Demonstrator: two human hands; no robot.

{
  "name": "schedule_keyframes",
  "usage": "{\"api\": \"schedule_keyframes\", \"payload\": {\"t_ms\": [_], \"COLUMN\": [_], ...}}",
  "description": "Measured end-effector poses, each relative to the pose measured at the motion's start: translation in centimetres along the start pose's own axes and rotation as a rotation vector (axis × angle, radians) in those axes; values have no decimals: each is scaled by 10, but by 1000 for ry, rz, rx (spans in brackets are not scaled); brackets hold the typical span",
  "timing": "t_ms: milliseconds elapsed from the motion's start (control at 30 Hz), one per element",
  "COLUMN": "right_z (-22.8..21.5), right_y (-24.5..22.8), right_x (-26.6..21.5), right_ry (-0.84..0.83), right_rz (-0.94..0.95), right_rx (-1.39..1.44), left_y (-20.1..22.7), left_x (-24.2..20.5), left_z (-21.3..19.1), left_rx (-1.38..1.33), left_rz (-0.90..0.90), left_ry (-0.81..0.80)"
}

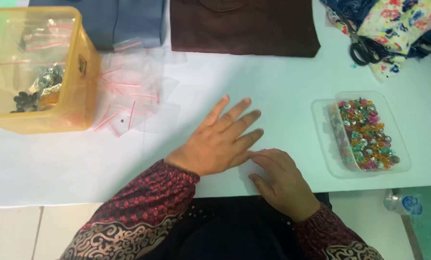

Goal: Sorting colorful buttons by color and placing them into small plastic bags

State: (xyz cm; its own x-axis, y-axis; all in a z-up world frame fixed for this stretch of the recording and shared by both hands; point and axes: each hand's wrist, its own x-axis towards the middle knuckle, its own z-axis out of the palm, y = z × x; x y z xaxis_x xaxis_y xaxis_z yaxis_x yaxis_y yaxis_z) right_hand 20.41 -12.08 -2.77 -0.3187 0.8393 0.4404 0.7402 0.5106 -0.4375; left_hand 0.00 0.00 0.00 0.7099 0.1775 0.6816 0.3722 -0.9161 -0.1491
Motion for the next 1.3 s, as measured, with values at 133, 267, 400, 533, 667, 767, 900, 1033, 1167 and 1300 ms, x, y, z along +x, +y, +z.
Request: {"api": "schedule_keyframes", "payload": {"t_ms": [133,267,400,533,667,767,900,1033,1167,1300], "right_z": [2,4,-24,-56,-110,-152,-189,-190,-184,-179], "right_y": [5,13,11,20,47,75,115,136,146,157], "right_x": [-1,-18,-30,-49,-65,-78,-85,-84,-67,-50], "right_ry": [74,185,121,46,100,178,-62,-343,-678,-729], "right_rz": [-70,-150,-187,-186,-136,-8,126,250,326,277], "right_rx": [42,-9,282,426,251,46,-202,-280,-279,-314], "left_y": [33,72,126,134,122,116,116,119,119,119], "left_x": [-15,-14,-23,-12,18,63,123,153,148,142], "left_z": [37,30,26,21,21,35,80,130,151,149], "left_rx": [-253,-197,-150,-103,-386,-530,-669,-701,-704,-803], "left_rz": [-37,-218,-316,-300,-247,-174,-209,-277,-299,-312], "left_ry": [-426,-690,-384,-370,-571,-581,-424,-405,-379,-382]}}
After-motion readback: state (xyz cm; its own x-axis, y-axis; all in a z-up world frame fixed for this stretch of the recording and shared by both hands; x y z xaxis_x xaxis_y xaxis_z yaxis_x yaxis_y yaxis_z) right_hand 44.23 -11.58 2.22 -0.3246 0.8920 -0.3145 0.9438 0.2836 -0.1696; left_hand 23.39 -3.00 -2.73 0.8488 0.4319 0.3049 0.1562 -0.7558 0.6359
